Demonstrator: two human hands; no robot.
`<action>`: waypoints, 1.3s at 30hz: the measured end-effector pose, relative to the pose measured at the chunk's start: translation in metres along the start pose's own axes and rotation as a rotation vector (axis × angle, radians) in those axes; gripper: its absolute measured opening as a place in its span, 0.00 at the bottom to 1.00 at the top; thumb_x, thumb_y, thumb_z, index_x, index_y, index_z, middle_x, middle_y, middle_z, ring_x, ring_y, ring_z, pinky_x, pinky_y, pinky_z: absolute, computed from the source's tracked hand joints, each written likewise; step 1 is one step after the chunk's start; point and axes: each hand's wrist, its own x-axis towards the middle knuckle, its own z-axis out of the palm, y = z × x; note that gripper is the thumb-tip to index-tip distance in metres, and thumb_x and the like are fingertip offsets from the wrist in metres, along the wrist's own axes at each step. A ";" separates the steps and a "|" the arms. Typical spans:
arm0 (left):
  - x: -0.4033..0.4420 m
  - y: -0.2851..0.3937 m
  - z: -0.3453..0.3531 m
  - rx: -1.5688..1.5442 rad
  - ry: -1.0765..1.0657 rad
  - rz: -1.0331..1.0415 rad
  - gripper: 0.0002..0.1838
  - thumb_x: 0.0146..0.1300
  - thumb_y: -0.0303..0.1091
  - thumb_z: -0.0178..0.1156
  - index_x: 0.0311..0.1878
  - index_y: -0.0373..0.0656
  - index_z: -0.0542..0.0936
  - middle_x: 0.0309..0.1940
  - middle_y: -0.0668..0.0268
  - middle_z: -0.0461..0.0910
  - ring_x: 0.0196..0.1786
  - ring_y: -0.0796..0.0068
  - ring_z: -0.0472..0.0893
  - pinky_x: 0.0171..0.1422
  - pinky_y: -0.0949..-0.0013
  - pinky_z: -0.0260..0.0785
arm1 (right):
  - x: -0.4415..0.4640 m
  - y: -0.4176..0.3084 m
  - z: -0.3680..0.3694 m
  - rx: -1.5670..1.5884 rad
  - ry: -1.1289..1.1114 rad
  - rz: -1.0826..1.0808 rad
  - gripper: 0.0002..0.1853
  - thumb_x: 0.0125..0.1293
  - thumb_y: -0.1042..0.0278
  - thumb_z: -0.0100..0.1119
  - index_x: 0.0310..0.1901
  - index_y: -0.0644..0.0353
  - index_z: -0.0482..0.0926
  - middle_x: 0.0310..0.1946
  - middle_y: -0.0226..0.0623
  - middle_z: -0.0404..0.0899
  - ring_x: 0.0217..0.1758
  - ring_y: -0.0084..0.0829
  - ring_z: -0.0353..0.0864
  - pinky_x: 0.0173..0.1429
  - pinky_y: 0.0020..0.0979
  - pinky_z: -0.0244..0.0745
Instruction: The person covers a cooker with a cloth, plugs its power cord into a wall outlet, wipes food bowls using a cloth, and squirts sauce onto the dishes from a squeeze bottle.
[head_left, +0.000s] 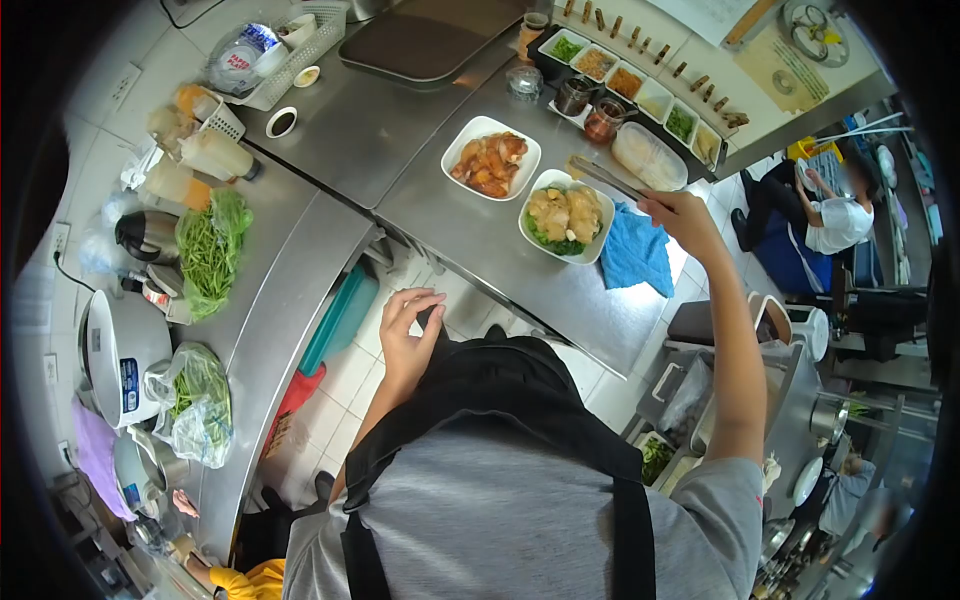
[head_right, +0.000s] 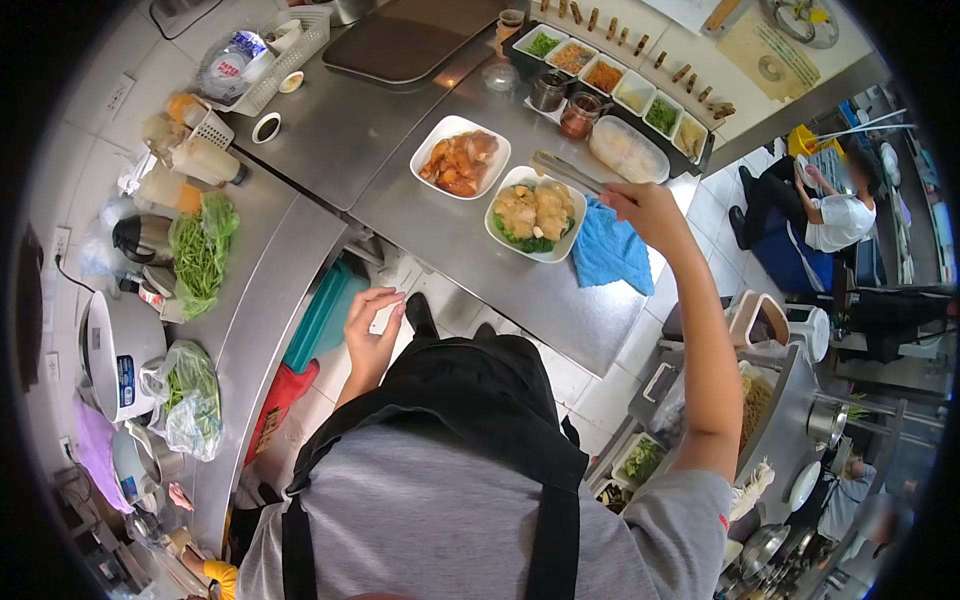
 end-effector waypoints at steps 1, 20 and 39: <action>0.001 0.000 0.000 -0.002 -0.004 0.003 0.09 0.54 0.26 0.66 0.40 0.45 0.85 0.42 0.65 0.80 0.47 0.65 0.78 0.52 0.67 0.68 | -0.008 -0.001 -0.003 0.060 -0.011 0.073 0.19 0.66 0.55 0.59 0.50 0.61 0.82 0.21 0.29 0.77 0.22 0.17 0.70 0.26 0.25 0.66; 0.025 0.012 0.035 -0.052 -0.147 0.128 0.11 0.52 0.26 0.67 0.40 0.47 0.85 0.42 0.65 0.80 0.47 0.64 0.78 0.52 0.66 0.68 | -0.086 0.023 0.081 -0.084 0.326 0.139 0.22 0.62 0.58 0.64 0.55 0.58 0.78 0.24 0.50 0.77 0.24 0.42 0.77 0.33 0.37 0.70; 0.016 0.046 0.032 -0.686 -0.344 -0.365 0.23 0.73 0.44 0.49 0.63 0.38 0.69 0.56 0.59 0.72 0.60 0.68 0.71 0.68 0.64 0.60 | -0.076 -0.112 0.133 0.205 0.174 -0.385 0.31 0.63 0.69 0.60 0.68 0.61 0.63 0.34 0.44 0.73 0.29 0.35 0.73 0.33 0.32 0.70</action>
